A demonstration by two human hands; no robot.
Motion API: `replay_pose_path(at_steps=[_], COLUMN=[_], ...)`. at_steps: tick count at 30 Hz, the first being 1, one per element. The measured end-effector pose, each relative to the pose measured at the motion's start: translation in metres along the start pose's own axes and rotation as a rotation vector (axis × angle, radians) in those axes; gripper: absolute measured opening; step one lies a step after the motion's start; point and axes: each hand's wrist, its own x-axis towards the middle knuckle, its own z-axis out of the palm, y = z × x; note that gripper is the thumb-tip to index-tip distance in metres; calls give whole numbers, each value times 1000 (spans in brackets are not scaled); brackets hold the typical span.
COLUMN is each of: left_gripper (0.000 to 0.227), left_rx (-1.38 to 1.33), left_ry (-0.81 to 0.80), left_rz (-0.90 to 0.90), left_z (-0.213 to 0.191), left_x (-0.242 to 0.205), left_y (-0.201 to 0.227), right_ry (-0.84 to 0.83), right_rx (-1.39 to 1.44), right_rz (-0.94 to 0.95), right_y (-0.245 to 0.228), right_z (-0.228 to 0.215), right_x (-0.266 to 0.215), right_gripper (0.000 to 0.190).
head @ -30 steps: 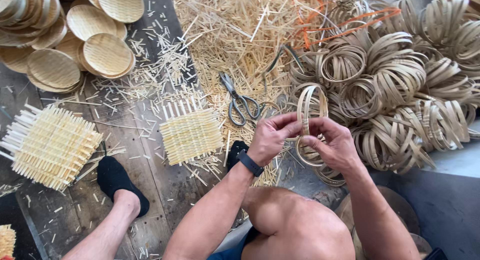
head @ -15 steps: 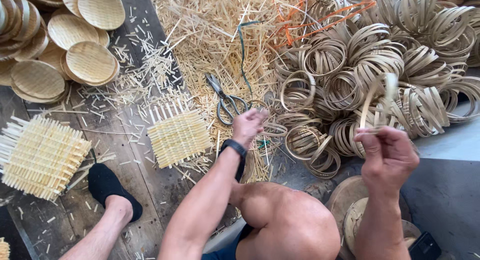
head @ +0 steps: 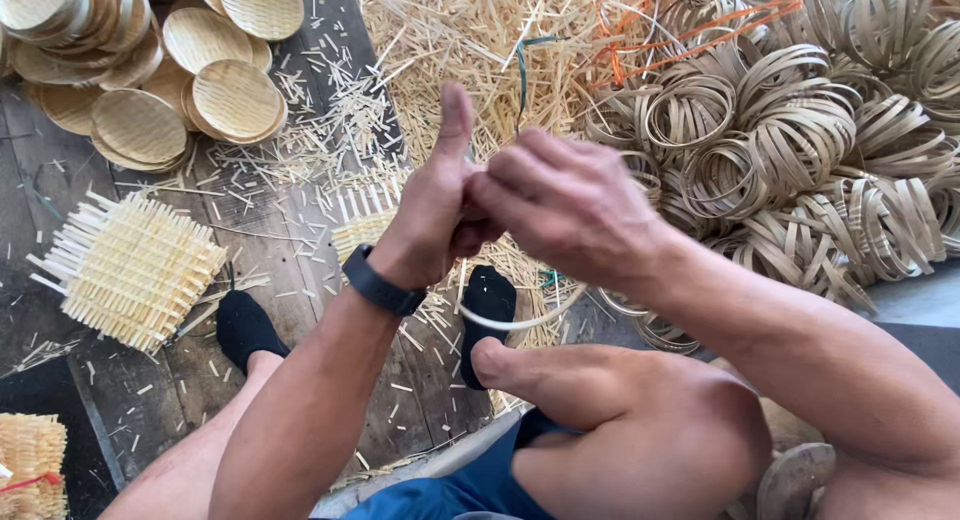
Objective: The person constructs a small bamboo basket base by weaving thin bamboo strips together, trimming the ends with shears, and fitting a circular bamboo rim around the woven piece.
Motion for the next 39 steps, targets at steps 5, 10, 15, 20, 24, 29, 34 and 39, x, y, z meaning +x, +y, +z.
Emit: replay_pose_path(at_steps=[5,10,15,20,24,29,34,39], left_gripper=[80,81,71,43,30,27,31,30], left_rx=[-67,-70,-390,-863,-795,-518,-632,-700], left_ry=[244,387,403,378,242,301,419,347], left_rz=[55,88,3,443,307,-32,6,5], left_z=[-23,-48,-88,-135,-158,-164,-170,-183], left_x=[-20,-33,-22,-20,-34,-27,-13,-13], left_y=[-9,-37,-86,-119,-115,-107,-131,-136], right_ry=[-41,-19,-32,-17,125,37,7,39], right_rx=[95,158,573,1689,2027,2094,2117,2130], right_rz=[80,141,327,1207,1216,1277,1376,1396], right_y=[-26,-51,-39,-16,-18,-16,-30,-33], right_z=[33,77,129,173,206,218,232,243], right_x=[20,23,13,-9,-29,-30,-24,-28], right_gripper=[16,19,18,32,32,33,49,51])
